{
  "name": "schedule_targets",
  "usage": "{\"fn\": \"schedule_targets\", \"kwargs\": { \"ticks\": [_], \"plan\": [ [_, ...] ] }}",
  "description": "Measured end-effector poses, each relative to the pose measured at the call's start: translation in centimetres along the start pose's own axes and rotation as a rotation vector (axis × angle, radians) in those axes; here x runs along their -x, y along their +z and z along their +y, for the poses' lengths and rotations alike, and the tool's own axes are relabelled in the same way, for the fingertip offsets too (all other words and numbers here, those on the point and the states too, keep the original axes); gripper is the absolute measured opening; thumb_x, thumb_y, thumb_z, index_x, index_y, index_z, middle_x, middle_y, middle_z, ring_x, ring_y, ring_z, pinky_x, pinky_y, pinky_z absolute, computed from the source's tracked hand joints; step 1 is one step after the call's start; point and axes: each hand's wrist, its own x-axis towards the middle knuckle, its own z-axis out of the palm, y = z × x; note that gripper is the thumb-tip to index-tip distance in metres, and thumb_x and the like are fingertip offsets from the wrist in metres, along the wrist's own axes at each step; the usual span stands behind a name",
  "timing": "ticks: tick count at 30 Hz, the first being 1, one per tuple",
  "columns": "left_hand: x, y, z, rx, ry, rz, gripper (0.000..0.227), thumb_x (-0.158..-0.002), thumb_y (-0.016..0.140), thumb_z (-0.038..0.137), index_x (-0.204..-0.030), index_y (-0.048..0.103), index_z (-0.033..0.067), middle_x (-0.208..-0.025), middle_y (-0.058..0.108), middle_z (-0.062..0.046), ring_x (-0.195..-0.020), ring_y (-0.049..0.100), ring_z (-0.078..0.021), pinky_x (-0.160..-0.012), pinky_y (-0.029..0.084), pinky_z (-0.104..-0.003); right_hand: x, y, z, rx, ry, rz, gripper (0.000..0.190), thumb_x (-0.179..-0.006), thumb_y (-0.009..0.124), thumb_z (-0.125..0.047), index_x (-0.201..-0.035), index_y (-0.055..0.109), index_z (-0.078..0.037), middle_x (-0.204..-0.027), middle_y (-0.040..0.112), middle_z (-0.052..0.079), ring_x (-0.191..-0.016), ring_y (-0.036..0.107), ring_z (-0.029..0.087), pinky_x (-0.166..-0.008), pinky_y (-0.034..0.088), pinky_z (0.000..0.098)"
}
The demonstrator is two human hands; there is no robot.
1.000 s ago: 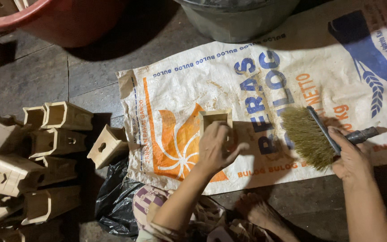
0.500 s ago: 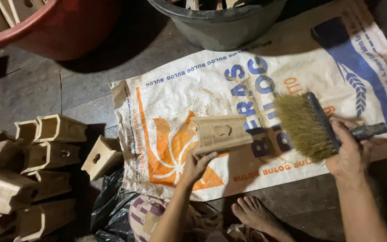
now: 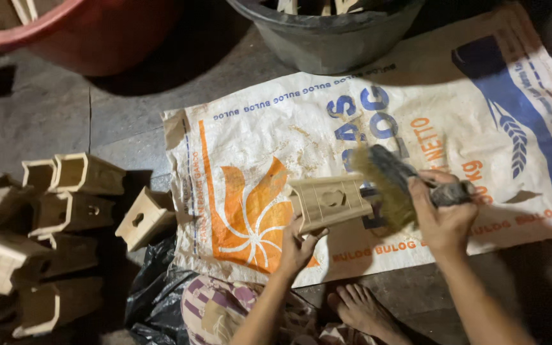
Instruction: The person cleans wooden objects by hand using a brush. The person picks up individual carved wooden items from a pile, brushes away dust and debris from all sides and recesses, and then places the cleaned items into a large black container or back onto a mat.
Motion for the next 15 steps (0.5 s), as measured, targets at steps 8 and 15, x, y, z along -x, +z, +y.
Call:
{"fn": "schedule_targets", "kwargs": {
  "ticks": [8,15],
  "plan": [
    [1.1,0.6,-0.9,0.002,0.023,0.116,0.013,-0.093,0.082,0.024,-0.083,0.077,0.0167,-0.086,0.063,0.004,-0.087,0.056,-0.0162,-0.107,0.047,-0.045,-0.5,0.0,-0.4,0.211,-0.108,-0.102,0.016,-0.109,0.071,-0.012,-0.108,0.073,0.003,-0.096,0.072,0.014,-0.080,0.067,0.022,-0.069,0.053,0.0340],
    [1.0,0.2,-0.8,-0.103,0.201,0.057,0.008,-0.097,0.078,0.023,-0.090,0.074,0.0227,-0.095,0.079,0.003,-0.090,0.075,-0.0174,-0.105,0.046,-0.045,-2.9,-2.8,1.3,0.621,-0.373,-0.014,0.011,-0.106,0.088,-0.014,-0.111,0.080,-0.007,-0.106,0.080,0.008,-0.090,0.076,0.027,-0.082,0.056,0.0409]
  ]
}}
